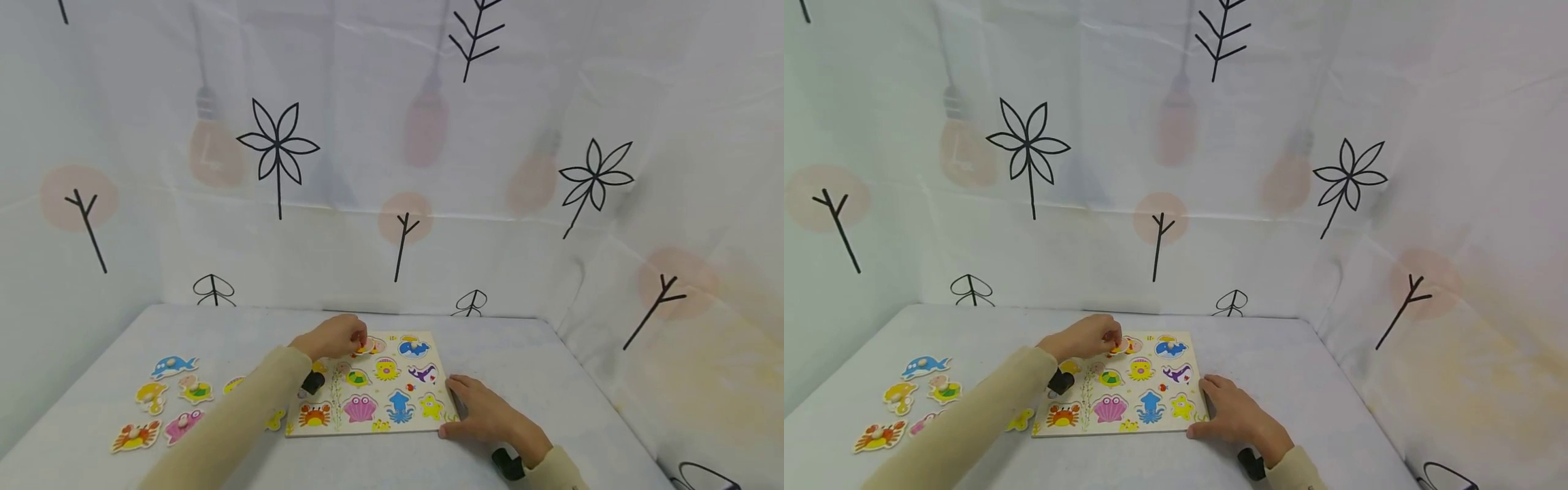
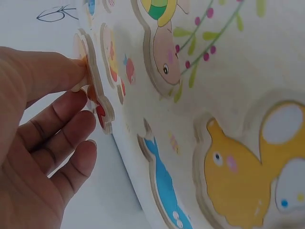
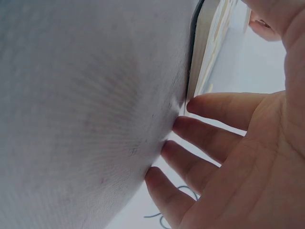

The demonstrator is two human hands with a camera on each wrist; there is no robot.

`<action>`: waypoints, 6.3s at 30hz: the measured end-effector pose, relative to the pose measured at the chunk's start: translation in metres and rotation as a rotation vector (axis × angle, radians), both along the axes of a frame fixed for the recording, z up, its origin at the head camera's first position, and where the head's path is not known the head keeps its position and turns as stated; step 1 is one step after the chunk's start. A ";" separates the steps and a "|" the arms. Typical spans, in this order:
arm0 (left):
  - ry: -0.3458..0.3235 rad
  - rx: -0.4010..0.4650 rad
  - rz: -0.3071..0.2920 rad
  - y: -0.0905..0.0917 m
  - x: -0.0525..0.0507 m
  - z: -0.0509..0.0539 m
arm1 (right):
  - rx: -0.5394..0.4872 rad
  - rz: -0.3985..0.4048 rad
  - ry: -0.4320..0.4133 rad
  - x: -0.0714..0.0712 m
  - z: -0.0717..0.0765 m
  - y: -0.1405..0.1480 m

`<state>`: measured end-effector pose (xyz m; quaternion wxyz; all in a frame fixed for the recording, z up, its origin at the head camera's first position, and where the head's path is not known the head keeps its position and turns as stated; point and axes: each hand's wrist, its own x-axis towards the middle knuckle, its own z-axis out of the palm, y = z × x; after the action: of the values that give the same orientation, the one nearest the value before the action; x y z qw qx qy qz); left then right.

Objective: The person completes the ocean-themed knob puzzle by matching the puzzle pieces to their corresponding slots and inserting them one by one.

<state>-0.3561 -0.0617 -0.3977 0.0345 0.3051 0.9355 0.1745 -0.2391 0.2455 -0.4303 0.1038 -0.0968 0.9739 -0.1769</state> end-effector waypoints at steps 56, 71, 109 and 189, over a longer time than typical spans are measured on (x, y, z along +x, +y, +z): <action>-0.137 0.010 0.135 0.035 -0.015 -0.013 | -0.029 0.016 -0.006 0.001 -0.002 0.002; -0.128 0.068 0.109 0.032 -0.020 -0.020 | -0.009 0.029 0.001 -0.001 -0.002 0.001; -0.034 0.098 0.000 -0.034 0.046 0.022 | 0.000 -0.029 -0.009 0.002 -0.003 0.008; -0.126 0.040 0.466 -0.297 0.071 -0.012 | 0.022 0.006 0.004 -0.004 -0.005 0.001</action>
<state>-0.2855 -0.3585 -0.4097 0.0457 0.0700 0.9730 0.2149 -0.2427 0.2462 -0.4358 0.1037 -0.0989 0.9757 -0.1656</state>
